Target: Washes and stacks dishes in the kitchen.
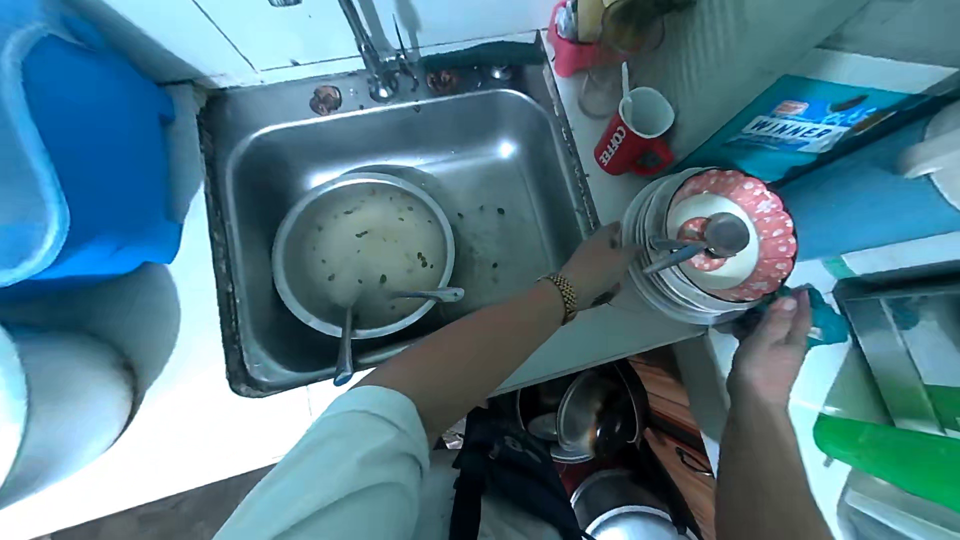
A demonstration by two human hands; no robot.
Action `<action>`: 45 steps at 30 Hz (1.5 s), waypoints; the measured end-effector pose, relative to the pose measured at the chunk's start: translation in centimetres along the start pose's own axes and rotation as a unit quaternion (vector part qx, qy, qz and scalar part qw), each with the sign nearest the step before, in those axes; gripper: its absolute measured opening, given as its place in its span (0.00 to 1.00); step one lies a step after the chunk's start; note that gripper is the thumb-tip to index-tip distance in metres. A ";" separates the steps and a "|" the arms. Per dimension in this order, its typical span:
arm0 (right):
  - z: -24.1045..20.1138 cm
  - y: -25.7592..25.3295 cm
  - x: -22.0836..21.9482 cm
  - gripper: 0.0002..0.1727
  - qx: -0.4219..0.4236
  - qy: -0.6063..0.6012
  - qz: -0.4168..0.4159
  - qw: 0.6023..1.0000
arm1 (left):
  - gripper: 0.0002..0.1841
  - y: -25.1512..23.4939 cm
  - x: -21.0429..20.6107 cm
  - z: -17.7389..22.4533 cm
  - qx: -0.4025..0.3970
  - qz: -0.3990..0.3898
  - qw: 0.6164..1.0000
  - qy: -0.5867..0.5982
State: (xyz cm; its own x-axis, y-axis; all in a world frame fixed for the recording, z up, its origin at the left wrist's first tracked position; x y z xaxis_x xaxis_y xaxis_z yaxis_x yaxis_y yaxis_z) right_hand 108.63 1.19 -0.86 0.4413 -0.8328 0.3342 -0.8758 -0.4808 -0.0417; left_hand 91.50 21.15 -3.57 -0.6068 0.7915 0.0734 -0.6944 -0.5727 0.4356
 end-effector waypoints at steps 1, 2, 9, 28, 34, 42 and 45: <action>-0.3 1.5 0.5 0.36 0.066 0.069 -0.009 0.995 | 0.33 0.7 0.7 0.2 -0.020 0.014 0.999 -0.046; -0.6 3.4 0.9 0.34 0.121 0.138 -0.011 0.983 | 0.32 1.6 1.5 0.4 -0.039 0.026 0.994 -0.096; 1.2 19.6 -2.4 0.23 -0.059 0.308 -0.266 0.912 | 0.30 9.5 1.6 3.7 -0.226 0.064 0.921 -0.311; -9.6 45.8 4.0 0.25 0.069 -0.210 -0.053 0.974 | 0.19 38.9 -13.2 2.4 -0.599 -0.078 0.791 -0.102; -7.3 50.4 10.2 0.21 0.075 -0.229 0.009 0.971 | 0.19 42.6 -20.1 0.4 -0.503 -0.174 0.843 -0.077; -1.3 58.2 22.3 0.18 0.026 -0.240 0.066 0.968 | 0.20 49.1 -34.4 -4.6 -0.276 -0.352 0.894 0.031; 1.3 61.3 27.3 0.26 0.007 -0.219 0.108 0.970 | 0.20 51.4 -40.1 -6.7 -0.192 -0.368 0.909 0.035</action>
State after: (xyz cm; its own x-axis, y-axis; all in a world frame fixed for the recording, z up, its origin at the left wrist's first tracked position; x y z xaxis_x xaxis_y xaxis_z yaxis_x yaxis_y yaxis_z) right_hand 67.23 -51.33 4.51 0.2911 -0.9496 -0.1165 -0.9557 -0.2832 -0.0799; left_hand 77.55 -41.44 9.88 0.0640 0.9826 -0.1742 -0.9979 0.0647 -0.0017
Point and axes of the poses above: each hand's wrist, its own y-axis away from the middle knuckle, its own x-axis out of the back of the hand, z = x × y, the point moved 5 cm from there along -y, towards the middle knuckle, and after that the axes turned 15 degrees about -y, right-handed, at the moved point
